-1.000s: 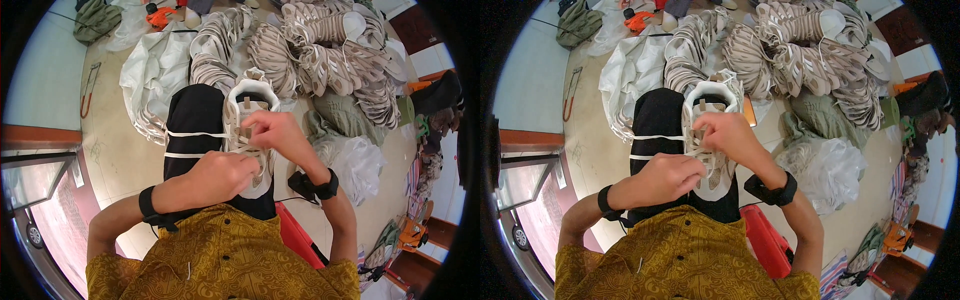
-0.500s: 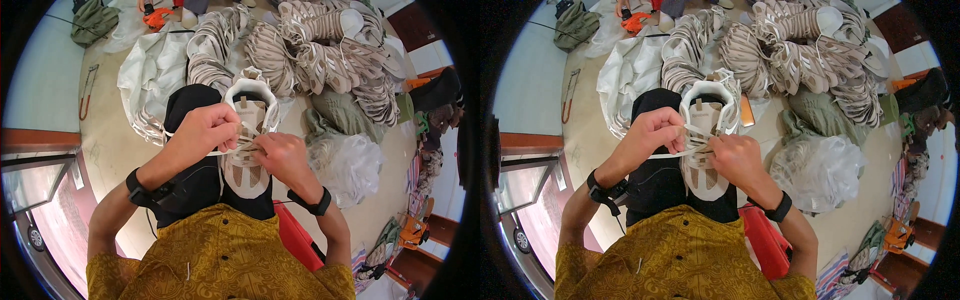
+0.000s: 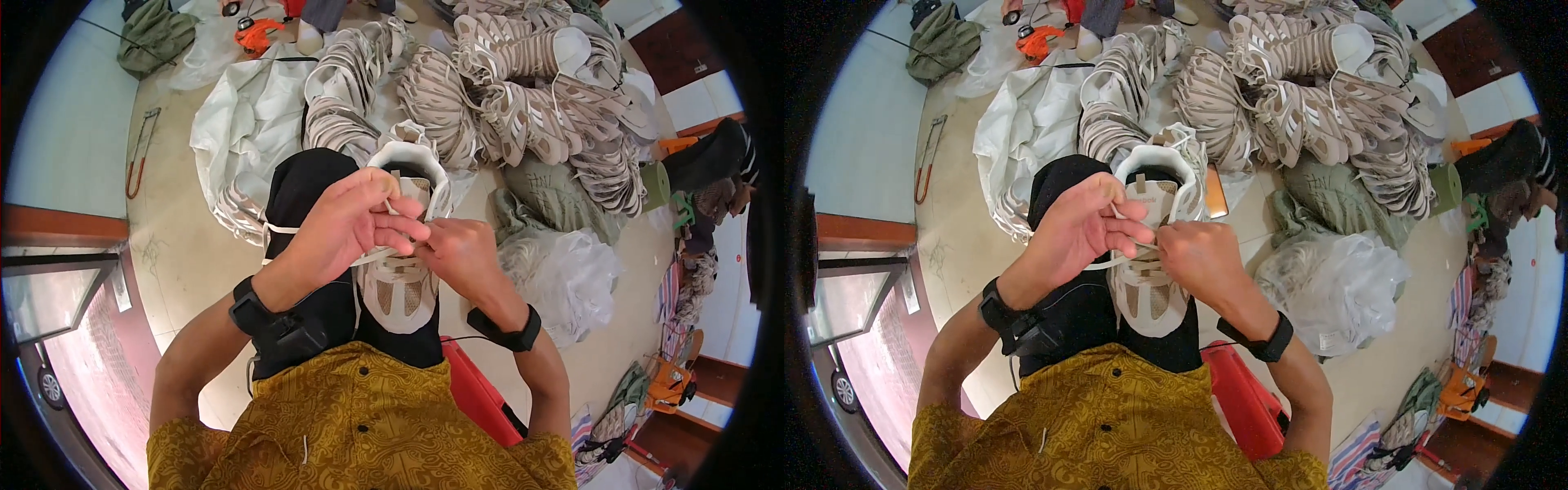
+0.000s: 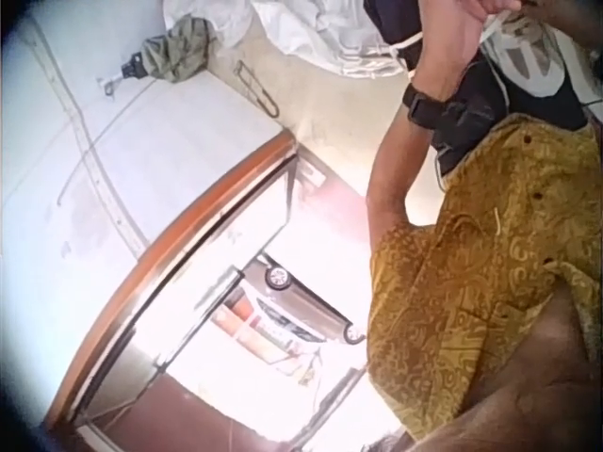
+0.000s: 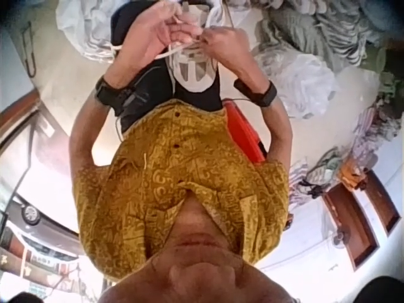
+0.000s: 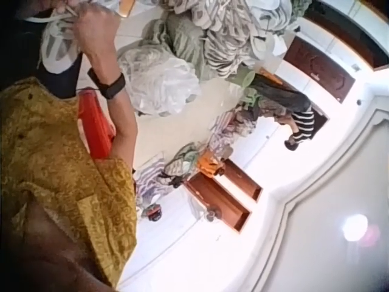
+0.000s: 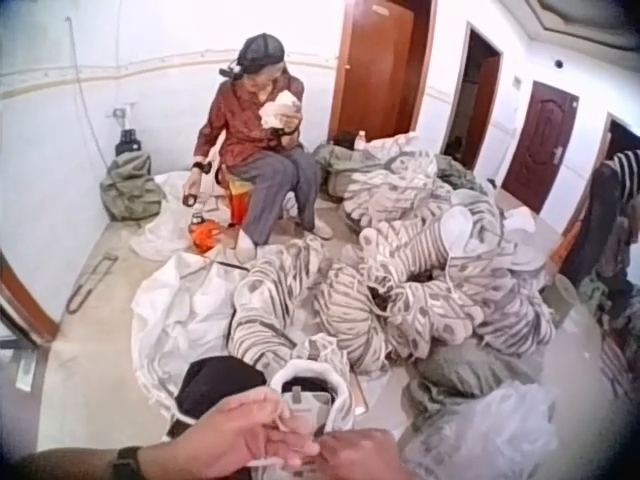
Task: Lacing a white sneaker while sitting in a shoe manufacturing area.
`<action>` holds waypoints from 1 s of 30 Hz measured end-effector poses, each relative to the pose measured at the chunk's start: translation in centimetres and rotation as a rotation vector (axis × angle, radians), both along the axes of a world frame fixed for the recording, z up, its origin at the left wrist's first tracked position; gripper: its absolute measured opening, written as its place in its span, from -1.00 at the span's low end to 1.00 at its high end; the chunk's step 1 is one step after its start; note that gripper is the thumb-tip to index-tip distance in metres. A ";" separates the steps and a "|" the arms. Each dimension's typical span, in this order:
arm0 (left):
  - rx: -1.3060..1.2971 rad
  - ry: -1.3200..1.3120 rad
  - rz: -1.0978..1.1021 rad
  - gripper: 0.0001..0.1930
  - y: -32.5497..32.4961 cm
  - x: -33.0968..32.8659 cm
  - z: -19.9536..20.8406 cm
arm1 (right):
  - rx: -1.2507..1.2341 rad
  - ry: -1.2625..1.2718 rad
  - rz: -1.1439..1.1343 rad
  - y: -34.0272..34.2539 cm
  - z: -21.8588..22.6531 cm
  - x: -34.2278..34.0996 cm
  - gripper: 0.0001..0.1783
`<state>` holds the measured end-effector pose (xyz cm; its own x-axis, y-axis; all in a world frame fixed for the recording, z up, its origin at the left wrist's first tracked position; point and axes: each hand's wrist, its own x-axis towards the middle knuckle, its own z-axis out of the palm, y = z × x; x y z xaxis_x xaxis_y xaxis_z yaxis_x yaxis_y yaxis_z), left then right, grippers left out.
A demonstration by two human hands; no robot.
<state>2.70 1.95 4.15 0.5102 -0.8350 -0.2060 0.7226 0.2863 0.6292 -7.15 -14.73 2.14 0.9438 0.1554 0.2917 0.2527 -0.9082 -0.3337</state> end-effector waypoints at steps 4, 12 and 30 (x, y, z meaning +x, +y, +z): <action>0.074 -0.131 0.034 -0.80 1.0 0.8 -0.6 | -0.136 -0.080 0.035 -0.9 0.5 0.0 -0.90; 0.271 -0.317 0.400 -0.79 7.0 6.2 -0.4 | -0.281 -0.187 -0.131 -8.4 1.4 -2.6 -0.86; 1.403 -0.807 0.528 -0.78 26.7 14.8 -3.3 | -0.362 0.264 -0.797 -25.6 -1.0 -10.9 -0.87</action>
